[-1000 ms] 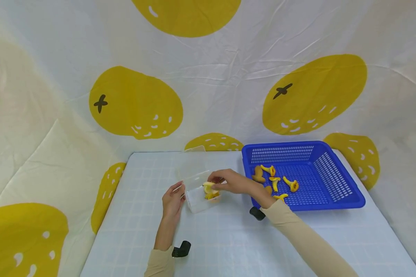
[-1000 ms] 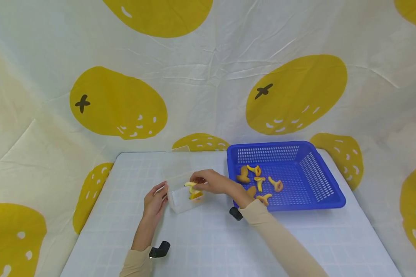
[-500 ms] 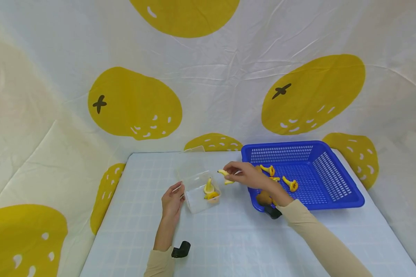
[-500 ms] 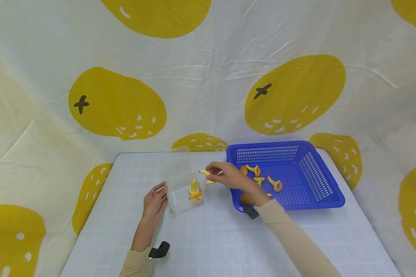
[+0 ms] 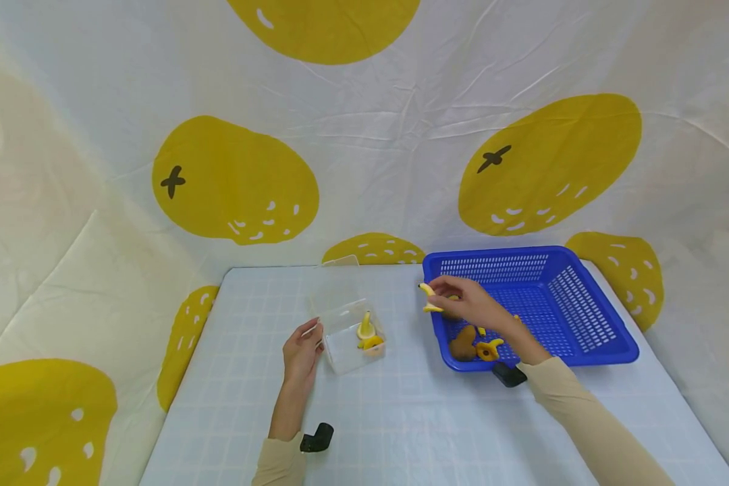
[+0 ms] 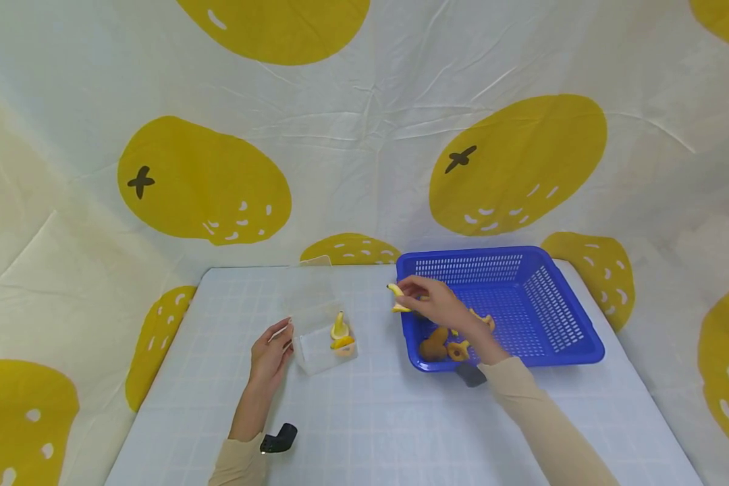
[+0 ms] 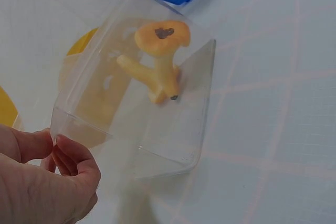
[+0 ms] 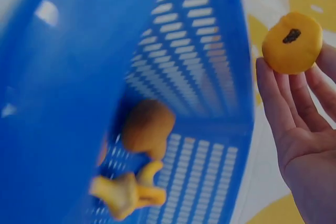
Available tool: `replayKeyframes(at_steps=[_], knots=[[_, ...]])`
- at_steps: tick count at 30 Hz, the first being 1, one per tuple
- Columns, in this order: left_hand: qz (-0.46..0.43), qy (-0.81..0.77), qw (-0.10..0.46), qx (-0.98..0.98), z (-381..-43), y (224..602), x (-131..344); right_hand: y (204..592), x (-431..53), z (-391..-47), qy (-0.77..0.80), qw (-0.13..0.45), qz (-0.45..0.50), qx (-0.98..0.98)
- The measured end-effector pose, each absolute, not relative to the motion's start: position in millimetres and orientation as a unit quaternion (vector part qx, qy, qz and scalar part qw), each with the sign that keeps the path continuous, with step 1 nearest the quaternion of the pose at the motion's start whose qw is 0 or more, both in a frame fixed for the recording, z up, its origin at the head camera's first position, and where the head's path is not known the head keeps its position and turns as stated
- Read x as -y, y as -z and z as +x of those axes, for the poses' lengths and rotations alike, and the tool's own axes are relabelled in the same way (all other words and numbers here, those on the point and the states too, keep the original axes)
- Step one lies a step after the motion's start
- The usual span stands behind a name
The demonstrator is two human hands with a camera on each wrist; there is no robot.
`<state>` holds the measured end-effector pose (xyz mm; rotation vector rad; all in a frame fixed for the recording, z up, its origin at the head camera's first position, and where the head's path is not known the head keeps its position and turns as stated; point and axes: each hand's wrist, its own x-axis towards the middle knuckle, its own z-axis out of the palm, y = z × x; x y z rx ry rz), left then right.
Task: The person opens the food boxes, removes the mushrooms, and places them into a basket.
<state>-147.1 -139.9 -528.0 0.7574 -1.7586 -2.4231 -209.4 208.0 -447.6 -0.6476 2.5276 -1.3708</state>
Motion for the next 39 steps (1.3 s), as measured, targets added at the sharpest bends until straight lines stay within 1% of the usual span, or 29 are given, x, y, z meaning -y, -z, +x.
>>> replayKeyframes(at_steps=[8, 19, 28, 39], knots=[[0.247, 0.781, 0.027, 0.573, -147.2, 528.1, 140.1, 451.5, -240.4, -201.2, 0.461, 0.073, -0.174, -0.867], [0.241, 0.784, 0.036, 0.571, -148.2, 531.3, 140.1, 470.9, -277.5, -192.3, 0.444, 0.038, -0.137, -0.885], [0.245, 0.785, 0.042, 0.567, -149.3, 532.1, 140.3, 485.5, -295.2, -187.5, 0.415, 0.025, -0.106, -0.903], [0.244, 0.785, 0.044, 0.567, -149.1, 531.8, 139.8, 499.1, -303.4, -185.6, 0.388, 0.049, -0.058, -0.919]])
